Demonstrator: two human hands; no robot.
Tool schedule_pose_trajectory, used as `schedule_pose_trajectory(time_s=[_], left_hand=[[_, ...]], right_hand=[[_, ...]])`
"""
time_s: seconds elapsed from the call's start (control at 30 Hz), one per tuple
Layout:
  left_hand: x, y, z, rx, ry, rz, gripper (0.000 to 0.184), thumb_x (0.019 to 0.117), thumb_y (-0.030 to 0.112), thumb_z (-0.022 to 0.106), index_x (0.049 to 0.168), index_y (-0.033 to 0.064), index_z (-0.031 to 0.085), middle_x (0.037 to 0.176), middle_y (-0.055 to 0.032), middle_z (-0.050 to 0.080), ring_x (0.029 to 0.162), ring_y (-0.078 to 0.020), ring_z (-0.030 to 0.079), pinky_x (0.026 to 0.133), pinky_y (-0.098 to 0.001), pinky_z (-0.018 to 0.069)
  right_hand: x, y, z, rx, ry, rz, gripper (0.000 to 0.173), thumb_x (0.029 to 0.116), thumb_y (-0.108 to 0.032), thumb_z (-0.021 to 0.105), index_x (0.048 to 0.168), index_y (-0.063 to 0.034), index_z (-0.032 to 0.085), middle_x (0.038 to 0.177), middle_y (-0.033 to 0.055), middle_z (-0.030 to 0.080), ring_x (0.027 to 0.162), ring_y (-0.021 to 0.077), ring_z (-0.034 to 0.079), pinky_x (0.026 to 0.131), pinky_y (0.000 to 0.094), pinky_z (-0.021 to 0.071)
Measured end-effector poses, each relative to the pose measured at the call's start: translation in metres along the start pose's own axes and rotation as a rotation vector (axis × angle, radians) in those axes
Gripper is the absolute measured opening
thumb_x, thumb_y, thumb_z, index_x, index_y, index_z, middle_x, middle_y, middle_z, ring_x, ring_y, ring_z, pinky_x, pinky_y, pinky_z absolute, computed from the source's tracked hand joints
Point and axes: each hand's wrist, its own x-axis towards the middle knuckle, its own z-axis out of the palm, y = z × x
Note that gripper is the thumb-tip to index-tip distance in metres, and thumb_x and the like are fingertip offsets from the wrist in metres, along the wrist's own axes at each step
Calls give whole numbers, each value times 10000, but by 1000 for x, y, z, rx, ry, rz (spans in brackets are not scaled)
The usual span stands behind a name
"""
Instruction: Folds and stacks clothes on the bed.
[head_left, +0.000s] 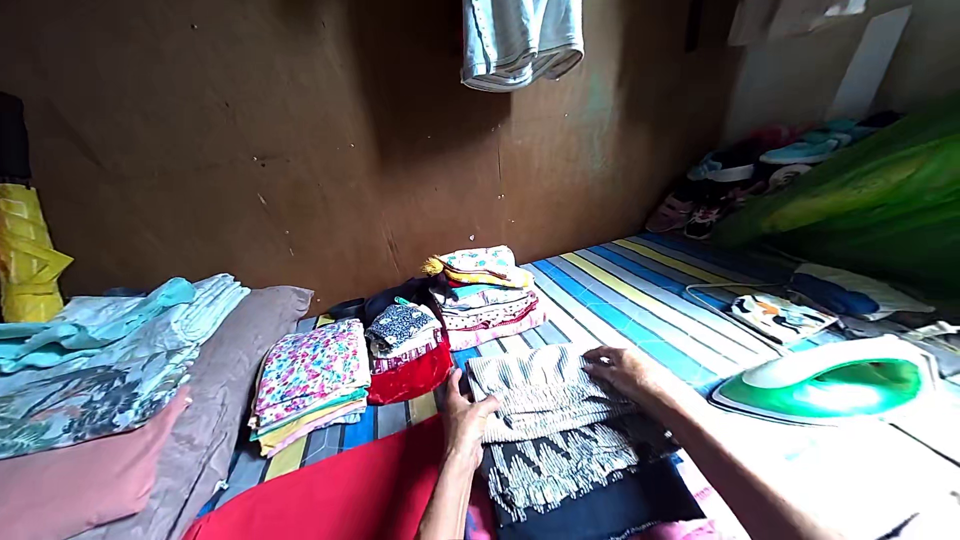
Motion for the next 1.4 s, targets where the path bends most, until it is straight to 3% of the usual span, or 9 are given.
schedule_pose_trajectory(time_s=[0.2,0.3,0.4,0.63,0.73,0.9,1.13,1.27,1.4], left_hand=[[-9,20,2,-117,9,23,863,809,-174,715,1547,-5,302,1430,-311,470,1191,-353,583,942,-437,531],[-18,39,-3,-119,-26,50,853,828,-167,705,1563,60,336,1374,-283,537,1151,-332,606,940,-444,525],[-32,35,-12,-34,-61,171,841,821,-146,717,1553,84,373,1266,-229,630,1089,-264,653,914,-397,545],[-41,10,-26,58,-164,-47,863,893,-41,712,1592,4,207,1550,-275,370,1357,-320,484,1084,-415,451],[-25,18,-20,73,-168,-100,808,918,9,720,1576,-6,251,1525,-275,402,1333,-322,502,1078,-418,450],[-11,40,-8,36,-97,-125,923,807,-150,736,1580,57,275,1410,-302,494,1155,-372,605,922,-471,537],[5,117,-12,-13,-56,529,1047,686,-230,746,1579,89,301,1402,-149,557,1180,-174,618,973,-340,542],[25,76,-25,284,-69,984,421,826,33,754,1235,-9,665,1170,-107,706,1085,-171,665,973,-394,545],[18,-13,-48,767,-258,876,334,815,-61,676,1086,94,795,1240,-166,703,1271,-428,566,1023,-630,428]], right_hand=[[-2,-5,-13,113,203,-79,320,935,-53,731,1243,4,666,990,230,700,873,326,666,841,519,521],[-14,-13,-30,168,259,-268,405,896,31,732,1289,19,634,1208,266,653,1064,395,642,906,593,503],[-35,-9,-36,293,259,-395,457,844,130,717,1272,4,618,1311,182,611,1005,224,655,827,422,558],[-47,36,-18,443,-85,45,552,984,-5,623,1475,-57,376,897,121,654,663,138,632,612,287,532],[-30,27,-19,476,-65,113,487,1086,-186,493,1525,-96,302,1003,161,640,756,184,648,676,344,545],[-8,-5,-14,538,77,131,741,941,30,671,1557,-108,282,1110,225,634,824,235,650,738,398,542],[-6,-58,-72,656,279,-454,971,721,209,656,1543,-138,272,978,97,714,749,103,695,662,261,572],[-8,-30,-61,245,464,-860,577,748,64,708,1307,57,567,1138,130,682,949,153,679,853,370,581],[-34,44,-8,-310,238,-601,258,859,134,651,1082,39,739,1082,238,719,1041,410,691,936,593,517]])
